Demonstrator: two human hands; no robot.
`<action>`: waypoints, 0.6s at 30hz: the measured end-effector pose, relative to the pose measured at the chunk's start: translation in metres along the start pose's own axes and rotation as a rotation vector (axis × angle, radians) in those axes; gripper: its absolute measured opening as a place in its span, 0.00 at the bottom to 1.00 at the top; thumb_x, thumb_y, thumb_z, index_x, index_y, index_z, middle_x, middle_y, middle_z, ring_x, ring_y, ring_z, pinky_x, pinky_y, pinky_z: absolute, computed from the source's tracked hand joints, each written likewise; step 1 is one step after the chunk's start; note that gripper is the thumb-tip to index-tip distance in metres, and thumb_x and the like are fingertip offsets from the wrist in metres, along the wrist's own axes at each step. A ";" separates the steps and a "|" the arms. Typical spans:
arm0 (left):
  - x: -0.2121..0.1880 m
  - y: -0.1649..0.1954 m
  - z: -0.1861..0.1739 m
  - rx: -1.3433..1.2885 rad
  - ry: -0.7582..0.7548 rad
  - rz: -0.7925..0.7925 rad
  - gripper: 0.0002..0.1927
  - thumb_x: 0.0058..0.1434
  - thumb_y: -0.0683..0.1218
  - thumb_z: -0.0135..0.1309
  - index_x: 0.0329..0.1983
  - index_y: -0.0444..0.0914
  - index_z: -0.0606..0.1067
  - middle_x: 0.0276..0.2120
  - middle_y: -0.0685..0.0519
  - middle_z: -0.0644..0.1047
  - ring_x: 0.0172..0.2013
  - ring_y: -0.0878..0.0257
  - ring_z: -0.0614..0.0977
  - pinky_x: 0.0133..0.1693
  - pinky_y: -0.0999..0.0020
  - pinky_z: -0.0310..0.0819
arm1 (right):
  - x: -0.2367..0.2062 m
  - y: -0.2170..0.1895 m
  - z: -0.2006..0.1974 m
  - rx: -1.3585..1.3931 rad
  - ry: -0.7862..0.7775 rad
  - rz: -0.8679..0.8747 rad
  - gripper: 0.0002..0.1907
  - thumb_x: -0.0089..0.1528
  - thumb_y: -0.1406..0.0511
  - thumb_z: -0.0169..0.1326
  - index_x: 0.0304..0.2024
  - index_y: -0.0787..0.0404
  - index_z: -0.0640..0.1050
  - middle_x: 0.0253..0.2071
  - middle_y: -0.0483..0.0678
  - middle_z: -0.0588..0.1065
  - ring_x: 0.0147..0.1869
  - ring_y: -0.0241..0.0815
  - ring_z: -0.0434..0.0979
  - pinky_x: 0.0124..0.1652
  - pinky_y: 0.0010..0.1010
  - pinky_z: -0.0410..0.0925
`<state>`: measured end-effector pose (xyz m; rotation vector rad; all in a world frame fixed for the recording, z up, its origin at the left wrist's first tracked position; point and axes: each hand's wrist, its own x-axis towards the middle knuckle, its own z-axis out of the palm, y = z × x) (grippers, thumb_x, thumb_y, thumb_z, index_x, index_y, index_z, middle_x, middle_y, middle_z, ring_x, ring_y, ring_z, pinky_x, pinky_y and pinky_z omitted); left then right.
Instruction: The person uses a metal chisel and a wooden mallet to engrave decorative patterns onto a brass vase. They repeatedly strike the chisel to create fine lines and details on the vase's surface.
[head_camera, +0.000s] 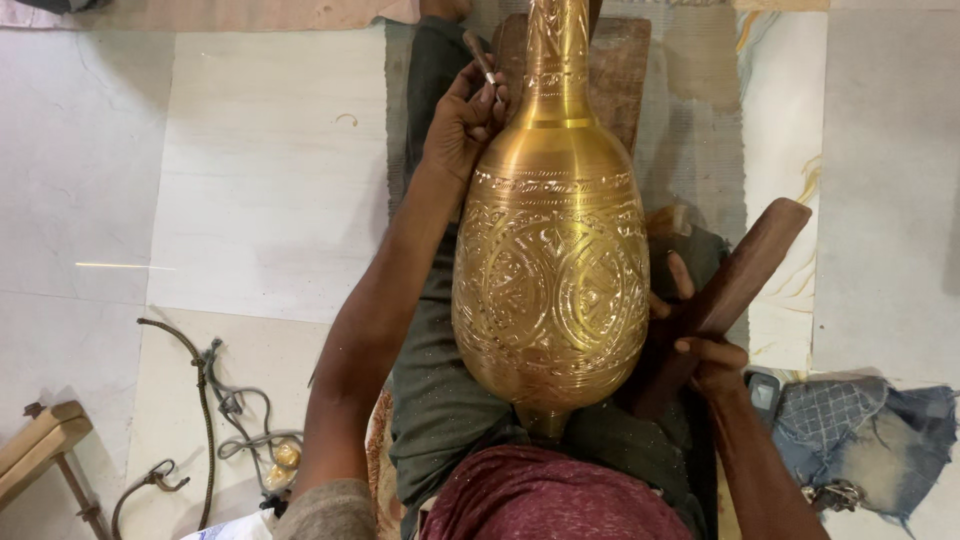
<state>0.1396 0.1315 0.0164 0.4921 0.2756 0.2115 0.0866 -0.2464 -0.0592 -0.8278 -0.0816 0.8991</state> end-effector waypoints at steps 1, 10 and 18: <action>0.003 -0.002 -0.002 -0.013 0.009 -0.021 0.23 0.65 0.28 0.47 0.61 0.37 0.69 0.46 0.45 0.78 0.44 0.60 0.82 0.39 0.75 0.82 | -0.002 0.001 -0.003 0.004 -0.003 -0.003 0.57 0.50 0.69 0.52 0.82 0.56 0.50 0.53 0.54 0.69 0.53 0.52 0.70 0.55 0.36 0.64; -0.020 -0.005 -0.018 0.251 0.142 0.447 0.20 0.67 0.32 0.55 0.60 0.35 0.69 0.43 0.43 0.81 0.41 0.57 0.85 0.40 0.68 0.85 | -0.008 0.015 -0.014 0.036 0.155 -0.036 0.58 0.46 0.69 0.52 0.82 0.60 0.53 0.68 0.61 0.68 0.61 0.56 0.71 0.60 0.40 0.65; -0.162 -0.018 -0.020 0.671 -0.076 0.520 0.22 0.67 0.38 0.62 0.62 0.34 0.69 0.42 0.44 0.83 0.43 0.58 0.87 0.47 0.63 0.88 | -0.055 0.048 0.017 -0.233 0.722 -0.379 0.29 0.57 0.82 0.46 0.60 0.64 0.63 0.59 0.61 0.75 0.60 0.53 0.81 0.54 0.35 0.74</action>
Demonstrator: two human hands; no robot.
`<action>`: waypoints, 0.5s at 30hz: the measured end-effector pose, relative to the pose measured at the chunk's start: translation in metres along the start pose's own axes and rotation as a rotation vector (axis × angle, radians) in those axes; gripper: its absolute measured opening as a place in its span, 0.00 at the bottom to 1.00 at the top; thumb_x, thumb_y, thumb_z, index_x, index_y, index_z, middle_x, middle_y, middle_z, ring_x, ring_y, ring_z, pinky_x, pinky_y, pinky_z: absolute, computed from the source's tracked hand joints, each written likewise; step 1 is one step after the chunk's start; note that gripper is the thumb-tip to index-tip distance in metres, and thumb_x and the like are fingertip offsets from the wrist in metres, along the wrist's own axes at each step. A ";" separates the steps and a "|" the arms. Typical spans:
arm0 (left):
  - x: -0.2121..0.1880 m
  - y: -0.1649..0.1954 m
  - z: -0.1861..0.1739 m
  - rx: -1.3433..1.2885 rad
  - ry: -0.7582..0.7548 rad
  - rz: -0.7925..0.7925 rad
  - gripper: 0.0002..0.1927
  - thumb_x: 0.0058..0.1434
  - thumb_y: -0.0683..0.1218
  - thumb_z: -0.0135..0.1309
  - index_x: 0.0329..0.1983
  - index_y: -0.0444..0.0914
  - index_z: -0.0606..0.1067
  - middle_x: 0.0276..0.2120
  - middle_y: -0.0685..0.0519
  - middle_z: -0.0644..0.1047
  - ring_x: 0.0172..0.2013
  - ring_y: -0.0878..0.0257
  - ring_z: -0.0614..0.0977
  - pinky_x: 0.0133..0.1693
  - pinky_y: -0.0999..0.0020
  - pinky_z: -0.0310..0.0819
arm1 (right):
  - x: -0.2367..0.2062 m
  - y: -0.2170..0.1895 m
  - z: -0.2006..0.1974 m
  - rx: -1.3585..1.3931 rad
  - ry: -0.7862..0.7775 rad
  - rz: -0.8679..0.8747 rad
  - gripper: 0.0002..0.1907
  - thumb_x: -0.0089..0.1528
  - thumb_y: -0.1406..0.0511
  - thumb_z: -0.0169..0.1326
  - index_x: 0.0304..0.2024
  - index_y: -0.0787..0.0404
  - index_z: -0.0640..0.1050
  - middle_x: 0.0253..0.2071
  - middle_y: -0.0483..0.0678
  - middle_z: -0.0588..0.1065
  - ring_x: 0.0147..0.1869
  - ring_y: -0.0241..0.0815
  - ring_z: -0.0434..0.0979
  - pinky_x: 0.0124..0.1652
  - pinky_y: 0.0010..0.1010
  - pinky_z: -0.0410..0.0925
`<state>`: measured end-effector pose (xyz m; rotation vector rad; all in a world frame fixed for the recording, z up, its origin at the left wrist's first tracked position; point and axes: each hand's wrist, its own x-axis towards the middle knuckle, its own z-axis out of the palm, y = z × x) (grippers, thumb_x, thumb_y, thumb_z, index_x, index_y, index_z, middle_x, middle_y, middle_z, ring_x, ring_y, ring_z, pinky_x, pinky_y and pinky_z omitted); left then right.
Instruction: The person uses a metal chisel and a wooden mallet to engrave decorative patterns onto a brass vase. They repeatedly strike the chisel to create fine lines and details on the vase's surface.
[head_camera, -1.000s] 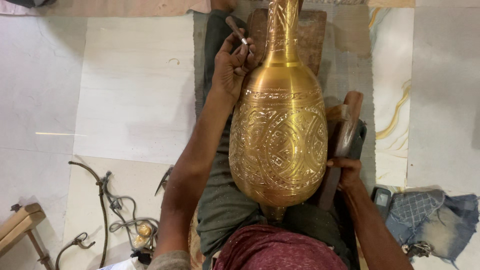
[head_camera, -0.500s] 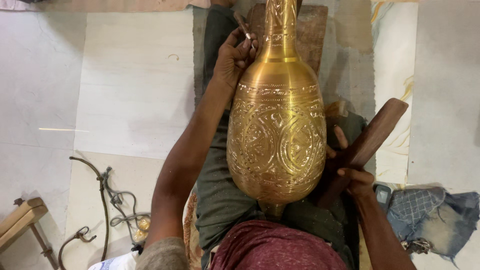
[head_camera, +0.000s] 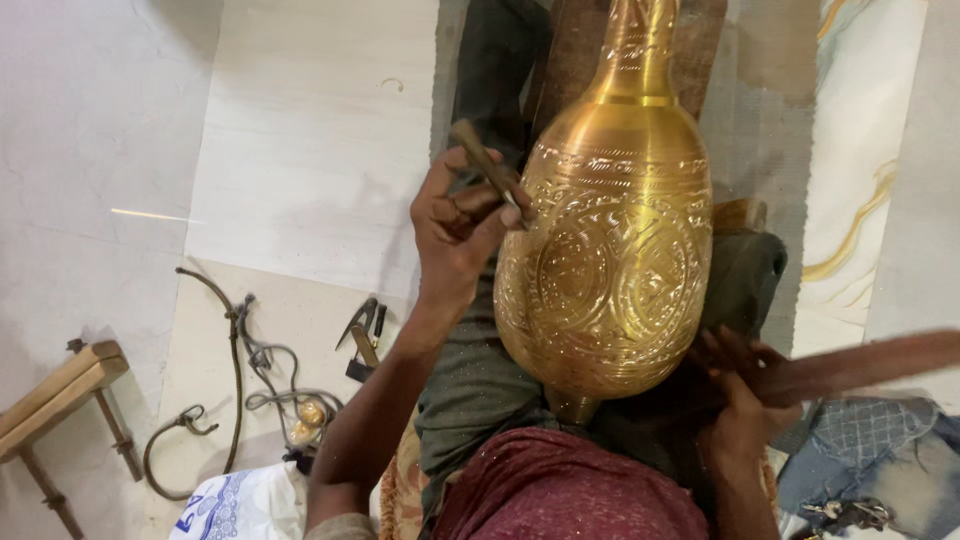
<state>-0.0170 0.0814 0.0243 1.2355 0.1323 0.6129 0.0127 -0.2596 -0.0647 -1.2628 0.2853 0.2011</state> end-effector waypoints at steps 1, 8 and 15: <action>-0.008 0.005 -0.001 0.056 -0.027 -0.013 0.22 0.67 0.39 0.62 0.62 0.34 0.70 0.41 0.44 0.84 0.41 0.59 0.88 0.45 0.64 0.89 | -0.016 -0.001 -0.005 -0.130 0.012 -0.031 0.27 0.60 0.81 0.48 0.60 0.64 0.62 0.54 0.62 0.76 0.56 0.52 0.81 0.53 0.35 0.74; -0.013 0.017 0.021 0.171 -0.303 -0.231 0.25 0.64 0.34 0.60 0.64 0.33 0.69 0.43 0.44 0.84 0.44 0.59 0.88 0.47 0.64 0.90 | -0.057 0.015 -0.030 -0.656 -0.458 -0.167 0.10 0.60 0.75 0.58 0.44 0.64 0.73 0.42 0.53 0.81 0.47 0.41 0.81 0.48 0.29 0.72; 0.002 0.008 0.064 0.220 -0.694 -0.095 0.28 0.60 0.30 0.62 0.63 0.35 0.71 0.44 0.44 0.85 0.48 0.56 0.89 0.51 0.61 0.89 | -0.040 0.027 -0.018 -0.653 -0.461 0.016 0.05 0.59 0.74 0.60 0.38 0.66 0.79 0.40 0.50 0.81 0.45 0.39 0.80 0.48 0.29 0.72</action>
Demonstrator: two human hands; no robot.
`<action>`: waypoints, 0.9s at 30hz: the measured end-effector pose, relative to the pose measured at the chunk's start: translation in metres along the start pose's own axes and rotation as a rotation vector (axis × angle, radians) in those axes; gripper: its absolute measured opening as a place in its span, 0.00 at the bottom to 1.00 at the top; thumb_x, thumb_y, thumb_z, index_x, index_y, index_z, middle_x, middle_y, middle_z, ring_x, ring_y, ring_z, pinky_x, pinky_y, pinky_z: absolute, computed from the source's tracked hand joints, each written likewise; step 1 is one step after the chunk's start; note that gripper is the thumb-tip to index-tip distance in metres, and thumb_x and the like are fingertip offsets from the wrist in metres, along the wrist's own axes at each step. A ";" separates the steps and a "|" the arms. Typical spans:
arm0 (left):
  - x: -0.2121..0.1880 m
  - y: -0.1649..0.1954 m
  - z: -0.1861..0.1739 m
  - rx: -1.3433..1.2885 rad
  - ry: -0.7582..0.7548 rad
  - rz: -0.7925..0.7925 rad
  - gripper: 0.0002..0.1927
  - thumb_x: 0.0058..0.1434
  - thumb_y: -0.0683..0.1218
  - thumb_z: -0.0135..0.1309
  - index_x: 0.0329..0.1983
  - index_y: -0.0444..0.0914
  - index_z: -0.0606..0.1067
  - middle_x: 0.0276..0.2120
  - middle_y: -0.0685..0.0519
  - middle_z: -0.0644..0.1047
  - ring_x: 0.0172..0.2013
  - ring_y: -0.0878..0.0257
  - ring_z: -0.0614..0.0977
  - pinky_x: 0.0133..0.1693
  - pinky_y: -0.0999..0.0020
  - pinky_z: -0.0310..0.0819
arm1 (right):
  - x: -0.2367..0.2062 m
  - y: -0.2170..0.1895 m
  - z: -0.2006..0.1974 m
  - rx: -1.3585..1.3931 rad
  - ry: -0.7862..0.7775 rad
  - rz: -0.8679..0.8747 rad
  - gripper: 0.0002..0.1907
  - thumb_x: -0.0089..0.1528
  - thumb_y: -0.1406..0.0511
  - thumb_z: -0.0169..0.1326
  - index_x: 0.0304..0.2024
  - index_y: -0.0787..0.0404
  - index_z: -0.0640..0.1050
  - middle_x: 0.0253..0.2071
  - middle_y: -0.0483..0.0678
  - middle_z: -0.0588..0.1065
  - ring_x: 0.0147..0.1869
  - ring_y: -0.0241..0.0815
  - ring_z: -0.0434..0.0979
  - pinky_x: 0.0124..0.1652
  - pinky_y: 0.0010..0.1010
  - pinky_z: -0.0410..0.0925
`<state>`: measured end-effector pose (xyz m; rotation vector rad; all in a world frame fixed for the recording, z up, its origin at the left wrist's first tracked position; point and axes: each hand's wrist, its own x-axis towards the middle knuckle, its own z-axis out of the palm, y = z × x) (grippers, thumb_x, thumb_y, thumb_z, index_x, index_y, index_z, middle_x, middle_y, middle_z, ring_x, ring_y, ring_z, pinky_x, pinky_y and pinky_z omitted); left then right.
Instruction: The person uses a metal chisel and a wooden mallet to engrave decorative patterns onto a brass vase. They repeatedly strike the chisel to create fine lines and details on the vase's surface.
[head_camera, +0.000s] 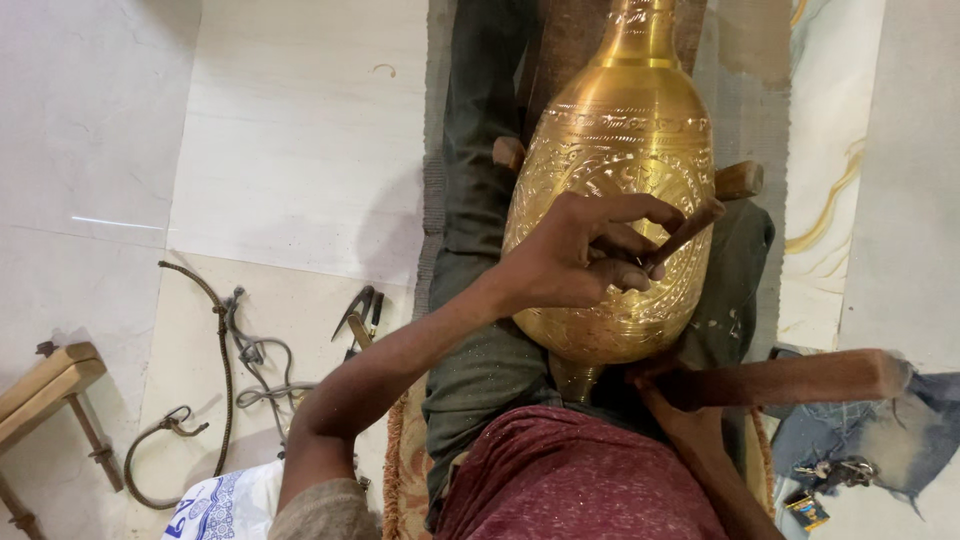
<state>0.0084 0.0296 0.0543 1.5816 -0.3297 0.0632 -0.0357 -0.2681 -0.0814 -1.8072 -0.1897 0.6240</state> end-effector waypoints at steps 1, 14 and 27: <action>0.002 0.001 0.001 0.017 -0.024 0.021 0.28 0.59 0.29 0.61 0.63 0.35 0.71 0.45 0.44 0.84 0.48 0.56 0.89 0.52 0.61 0.89 | -0.001 -0.002 0.000 0.007 0.042 0.003 0.06 0.59 0.74 0.61 0.39 0.66 0.79 0.41 0.51 0.81 0.45 0.39 0.80 0.47 0.29 0.72; 0.016 -0.005 -0.002 0.206 -0.360 0.075 0.37 0.47 0.29 0.56 0.64 0.37 0.69 0.46 0.42 0.84 0.44 0.57 0.89 0.44 0.66 0.88 | -0.021 -0.022 -0.008 0.160 0.497 -0.073 0.24 0.62 0.74 0.62 0.59 0.67 0.69 0.38 0.51 0.76 0.36 0.39 0.77 0.39 0.28 0.71; 0.020 -0.008 0.003 0.449 -0.481 0.332 0.30 0.55 0.32 0.58 0.58 0.49 0.74 0.27 0.58 0.81 0.25 0.67 0.81 0.24 0.68 0.70 | -0.048 -0.031 -0.025 -0.208 0.453 -0.139 0.14 0.58 0.68 0.69 0.41 0.67 0.78 0.35 0.46 0.77 0.37 0.32 0.74 0.40 0.24 0.69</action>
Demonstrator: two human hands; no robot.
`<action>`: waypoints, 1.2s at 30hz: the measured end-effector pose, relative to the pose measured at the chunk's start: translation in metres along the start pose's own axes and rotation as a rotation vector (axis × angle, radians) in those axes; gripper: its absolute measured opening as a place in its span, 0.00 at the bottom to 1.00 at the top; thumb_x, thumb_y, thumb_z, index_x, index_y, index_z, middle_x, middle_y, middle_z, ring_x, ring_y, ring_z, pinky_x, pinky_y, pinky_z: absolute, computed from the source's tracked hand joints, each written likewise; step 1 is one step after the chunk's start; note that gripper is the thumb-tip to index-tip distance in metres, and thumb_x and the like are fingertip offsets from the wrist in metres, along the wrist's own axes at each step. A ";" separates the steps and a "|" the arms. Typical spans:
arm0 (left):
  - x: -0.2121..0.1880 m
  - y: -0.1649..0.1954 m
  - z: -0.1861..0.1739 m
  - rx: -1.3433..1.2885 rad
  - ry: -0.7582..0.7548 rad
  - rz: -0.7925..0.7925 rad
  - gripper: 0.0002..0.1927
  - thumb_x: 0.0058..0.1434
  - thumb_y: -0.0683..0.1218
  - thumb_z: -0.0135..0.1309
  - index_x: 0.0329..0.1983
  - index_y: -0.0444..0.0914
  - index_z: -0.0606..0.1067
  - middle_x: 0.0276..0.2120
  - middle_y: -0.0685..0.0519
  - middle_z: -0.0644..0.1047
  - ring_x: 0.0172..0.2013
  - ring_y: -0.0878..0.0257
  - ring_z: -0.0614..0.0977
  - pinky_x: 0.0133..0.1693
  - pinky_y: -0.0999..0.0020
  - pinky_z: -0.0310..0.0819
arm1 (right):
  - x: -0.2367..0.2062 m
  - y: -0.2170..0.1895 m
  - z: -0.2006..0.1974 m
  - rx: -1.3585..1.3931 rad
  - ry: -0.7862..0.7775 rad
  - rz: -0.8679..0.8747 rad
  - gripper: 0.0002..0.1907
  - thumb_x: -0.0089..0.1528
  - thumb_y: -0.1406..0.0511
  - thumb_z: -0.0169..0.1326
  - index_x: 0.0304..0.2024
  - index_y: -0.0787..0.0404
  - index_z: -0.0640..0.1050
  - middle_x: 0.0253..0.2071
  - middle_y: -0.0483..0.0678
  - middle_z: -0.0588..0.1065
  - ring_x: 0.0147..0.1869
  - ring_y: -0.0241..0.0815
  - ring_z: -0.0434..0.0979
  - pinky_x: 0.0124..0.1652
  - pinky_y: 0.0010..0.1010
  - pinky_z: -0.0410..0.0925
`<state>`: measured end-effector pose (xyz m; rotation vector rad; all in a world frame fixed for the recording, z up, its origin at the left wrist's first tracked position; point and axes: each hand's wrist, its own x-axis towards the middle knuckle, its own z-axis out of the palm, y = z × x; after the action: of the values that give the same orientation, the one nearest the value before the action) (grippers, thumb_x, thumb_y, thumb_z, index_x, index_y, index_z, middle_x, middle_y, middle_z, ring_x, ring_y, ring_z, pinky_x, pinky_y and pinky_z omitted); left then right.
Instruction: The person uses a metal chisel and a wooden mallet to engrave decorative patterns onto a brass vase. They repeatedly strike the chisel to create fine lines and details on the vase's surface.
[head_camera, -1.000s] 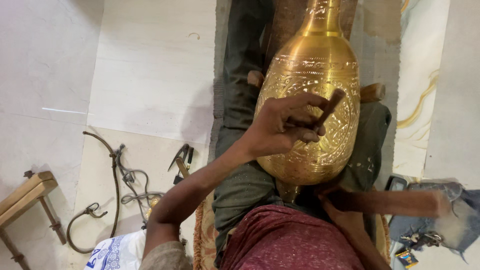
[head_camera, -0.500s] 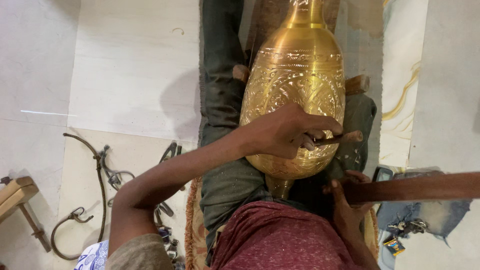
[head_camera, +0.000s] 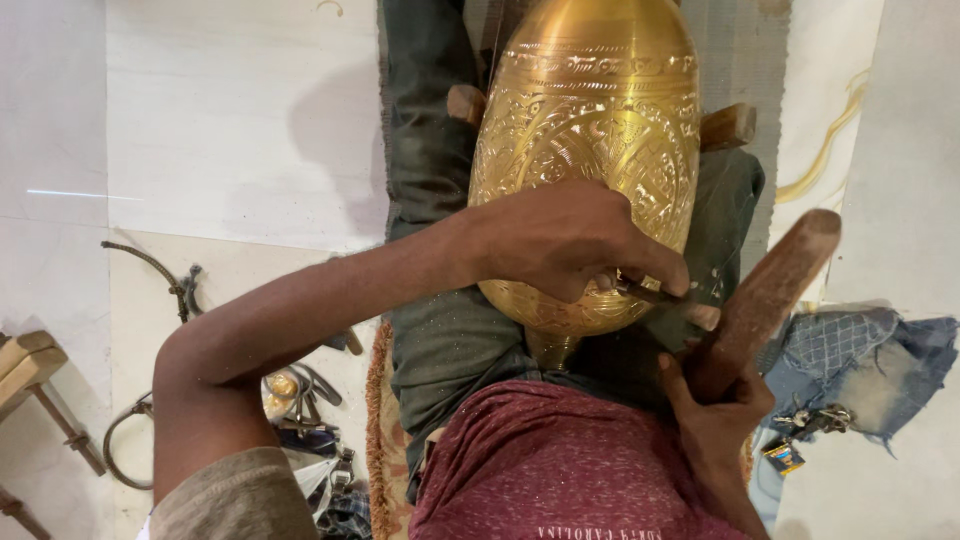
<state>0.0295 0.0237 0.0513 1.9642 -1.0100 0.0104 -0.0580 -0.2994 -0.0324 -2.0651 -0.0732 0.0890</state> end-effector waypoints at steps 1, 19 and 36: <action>0.000 0.000 0.000 -0.013 -0.017 -0.019 0.30 0.54 0.32 0.58 0.58 0.49 0.74 0.25 0.58 0.79 0.23 0.67 0.80 0.23 0.66 0.69 | -0.001 -0.001 0.000 -0.033 -0.009 0.033 0.14 0.57 0.68 0.70 0.40 0.67 0.79 0.35 0.46 0.77 0.36 0.33 0.74 0.39 0.24 0.69; -0.005 0.001 0.004 0.079 -0.115 -0.037 0.34 0.53 0.32 0.52 0.62 0.49 0.71 0.16 0.60 0.69 0.18 0.71 0.71 0.19 0.70 0.62 | 0.014 -0.080 -0.032 0.143 0.073 -0.024 0.15 0.58 0.70 0.67 0.43 0.60 0.74 0.35 0.47 0.77 0.37 0.32 0.78 0.40 0.22 0.72; -0.005 -0.001 0.005 -0.041 0.035 -0.037 0.29 0.57 0.34 0.55 0.61 0.49 0.73 0.24 0.58 0.79 0.22 0.71 0.77 0.21 0.69 0.64 | 0.003 -0.048 -0.035 -0.068 -0.019 0.054 0.09 0.61 0.71 0.69 0.36 0.68 0.80 0.35 0.47 0.79 0.38 0.34 0.78 0.47 0.26 0.72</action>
<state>0.0254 0.0238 0.0459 1.9381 -0.9442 0.0032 -0.0528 -0.3068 0.0260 -2.1349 -0.0328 0.1407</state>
